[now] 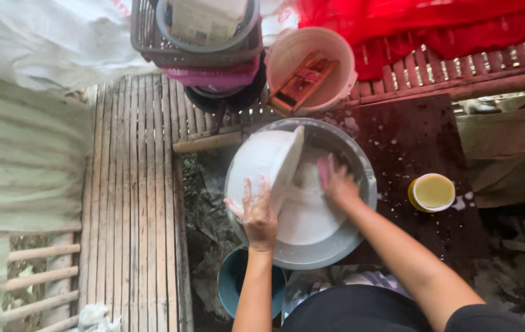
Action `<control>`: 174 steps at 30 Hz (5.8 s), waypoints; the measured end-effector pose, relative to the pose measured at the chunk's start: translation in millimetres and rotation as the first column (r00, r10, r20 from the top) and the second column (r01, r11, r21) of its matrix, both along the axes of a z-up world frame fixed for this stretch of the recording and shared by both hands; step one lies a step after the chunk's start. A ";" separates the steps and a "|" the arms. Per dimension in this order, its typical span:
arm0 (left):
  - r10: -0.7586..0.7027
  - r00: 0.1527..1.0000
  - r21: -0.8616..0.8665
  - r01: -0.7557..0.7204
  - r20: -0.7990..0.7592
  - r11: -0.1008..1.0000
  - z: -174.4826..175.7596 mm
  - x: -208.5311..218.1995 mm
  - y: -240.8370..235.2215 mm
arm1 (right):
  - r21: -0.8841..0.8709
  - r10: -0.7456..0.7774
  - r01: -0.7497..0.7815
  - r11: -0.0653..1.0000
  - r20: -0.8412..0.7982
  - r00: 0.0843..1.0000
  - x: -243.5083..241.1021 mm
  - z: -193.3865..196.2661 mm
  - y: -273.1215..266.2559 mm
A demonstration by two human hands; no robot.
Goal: The person washes a white plastic colander, a large metal basin, a black ladle, and a wooden grater using a pink sponge and soap in a basin of water. The person repeatedly refills the basin with water from a blue bucket and rinses the items before placing them aside.
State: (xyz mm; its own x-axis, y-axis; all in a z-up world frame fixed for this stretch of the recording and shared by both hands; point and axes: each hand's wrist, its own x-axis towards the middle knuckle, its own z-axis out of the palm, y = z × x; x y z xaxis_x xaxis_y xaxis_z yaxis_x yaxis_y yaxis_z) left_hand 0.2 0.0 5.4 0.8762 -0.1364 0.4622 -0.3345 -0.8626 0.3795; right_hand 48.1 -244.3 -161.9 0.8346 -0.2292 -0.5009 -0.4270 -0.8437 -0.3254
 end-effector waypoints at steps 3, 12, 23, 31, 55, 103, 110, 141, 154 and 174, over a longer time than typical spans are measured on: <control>0.019 1.000 0.032 -0.020 0.021 0.999 -11.8 -2.2 -15.0 | 0.089 0.069 -0.064 0.994 -0.062 0.996 -22.1 -50.0 15.2; 0.263 0.934 -0.477 -0.351 -0.242 0.806 -94.0 -14.8 3.6 | 0.361 0.036 -0.141 0.922 0.282 0.959 -34.7 -31.5 25.6; -0.448 0.392 -0.321 -0.919 -0.803 -0.228 -236.6 -11.7 -4.4 | 0.440 -0.484 0.229 0.869 0.654 0.581 -35.0 73.2 -11.2; -0.321 0.856 -0.897 -0.440 -0.406 -0.039 -223.6 5.9 27.2 | 0.812 -0.694 0.302 0.499 0.166 0.700 -10.4 103.7 -29.2; -0.539 0.676 -0.787 -0.616 -0.503 -0.039 -48.7 28.8 68.3 | 0.962 -0.534 0.173 -0.210 -0.261 0.804 -23.7 61.7 -67.7; -0.119 0.908 -0.912 -0.409 -0.402 -0.035 -95.4 35.9 21.8 | 0.966 -0.739 0.213 0.148 -0.035 0.673 -33.7 75.7 -64.6; -0.042 0.840 -0.814 -0.536 -0.541 -0.226 -125.3 46.3 26.4 | 0.513 -0.496 0.246 0.822 0.435 0.751 -33.7 97.7 -61.0; -0.242 0.767 -0.725 -0.641 -0.594 -0.251 -132.2 54.3 17.0 | 0.343 -0.569 0.456 0.821 0.430 0.701 -55.4 -48.4 -179.4; -0.303 0.919 -0.929 -0.318 -0.253 -0.189 -71.0 35.8 12.1 | 0.214 -0.371 0.308 0.927 0.639 0.674 7.3 -43.3 -164.9; 0.066 0.928 -0.887 -0.327 -0.367 -0.327 43.1 155.5 -31.2 | 0.676 -0.424 0.514 0.528 -0.314 0.849 275.6 -68.1 -31.7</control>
State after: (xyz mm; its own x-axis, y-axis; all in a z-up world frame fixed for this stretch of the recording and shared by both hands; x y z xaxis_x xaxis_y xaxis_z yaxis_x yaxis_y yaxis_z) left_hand 155.7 -31.1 48.5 0.7750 0.5385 -0.3307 -0.0959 0.6174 0.7808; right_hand 323.8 -276.0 -230.1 0.6517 -0.1065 -0.7509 -0.7567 -0.0252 -0.6532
